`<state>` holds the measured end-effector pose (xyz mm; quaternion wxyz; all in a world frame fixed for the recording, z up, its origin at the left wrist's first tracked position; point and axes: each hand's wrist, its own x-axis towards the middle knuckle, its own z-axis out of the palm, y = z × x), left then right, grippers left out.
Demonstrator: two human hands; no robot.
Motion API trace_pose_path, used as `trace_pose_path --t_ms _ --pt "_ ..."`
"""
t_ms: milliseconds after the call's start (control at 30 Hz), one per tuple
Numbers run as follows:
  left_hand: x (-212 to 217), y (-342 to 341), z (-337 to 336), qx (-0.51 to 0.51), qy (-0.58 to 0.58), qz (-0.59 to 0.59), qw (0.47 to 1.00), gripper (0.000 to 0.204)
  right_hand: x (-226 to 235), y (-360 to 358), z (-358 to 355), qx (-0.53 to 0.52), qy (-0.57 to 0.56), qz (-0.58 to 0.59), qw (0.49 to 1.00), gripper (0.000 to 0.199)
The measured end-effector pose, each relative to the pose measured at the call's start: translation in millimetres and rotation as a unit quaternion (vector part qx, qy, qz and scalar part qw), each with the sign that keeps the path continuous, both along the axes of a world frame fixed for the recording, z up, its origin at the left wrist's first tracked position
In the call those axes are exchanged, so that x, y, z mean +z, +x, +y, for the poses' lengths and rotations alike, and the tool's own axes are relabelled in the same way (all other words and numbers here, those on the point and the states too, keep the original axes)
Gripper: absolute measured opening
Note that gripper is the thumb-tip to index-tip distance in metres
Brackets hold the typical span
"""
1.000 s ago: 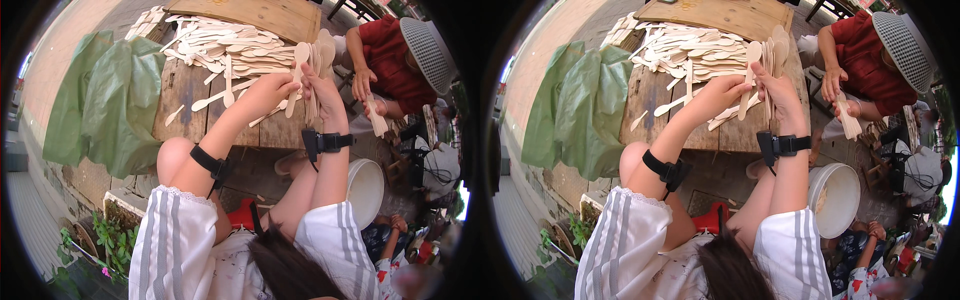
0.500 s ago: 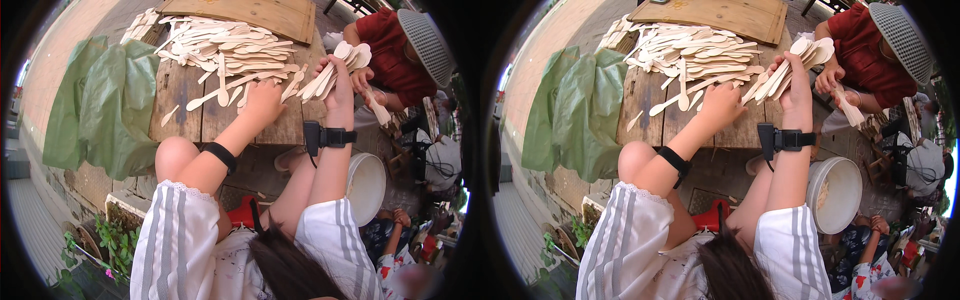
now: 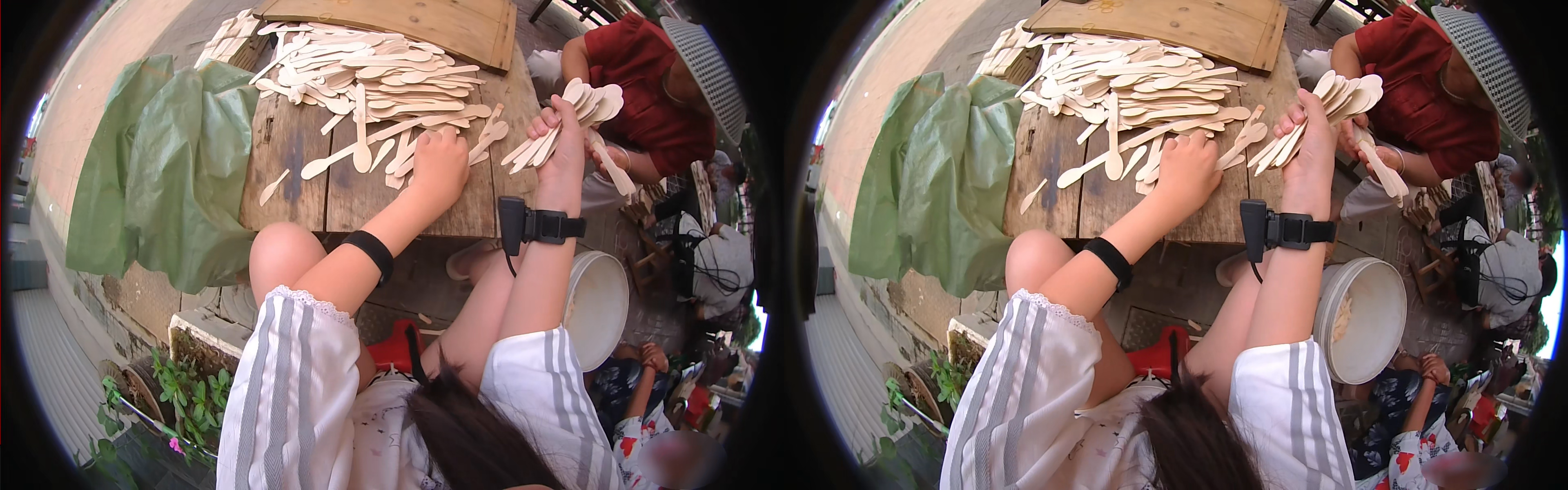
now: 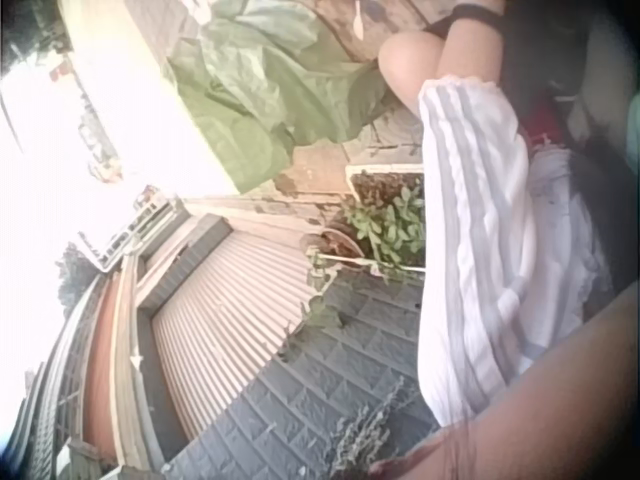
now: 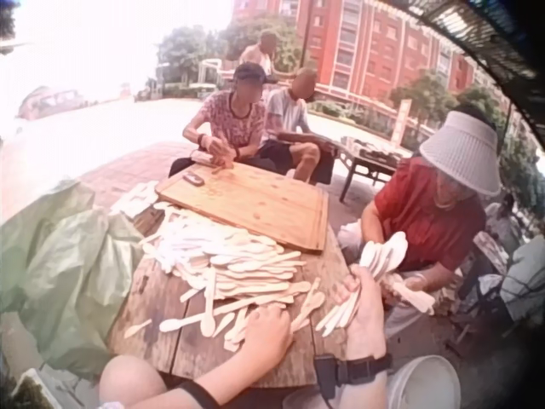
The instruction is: The recorder sorts and stacks small wooden spoons from a pile on a table.
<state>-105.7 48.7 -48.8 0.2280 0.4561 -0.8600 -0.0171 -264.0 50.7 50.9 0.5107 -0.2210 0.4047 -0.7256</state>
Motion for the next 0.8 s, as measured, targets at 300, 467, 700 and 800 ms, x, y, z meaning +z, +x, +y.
trace_pose_path --t_ms 300,467,700,800 --pt "14.2 6.5 -3.4 0.001 0.135 0.088 0.987 0.013 2.4 0.1 3.7 -0.053 0.062 0.199 0.977 0.016" --pt "32.7 -3.4 -4.2 0.004 0.156 0.270 0.950 0.015 1.0 5.7 4.8 -0.080 0.092 0.326 0.937 0.026" --pt "37.3 -4.9 -7.6 -0.071 0.218 0.465 0.855 0.015 -6.1 15.9 0.8 -0.028 0.086 0.367 0.926 0.044" --pt "42.5 -4.3 -6.0 -0.080 0.178 0.458 0.867 0.014 -13.0 17.1 -7.4 -0.073 0.045 0.399 0.913 0.043"
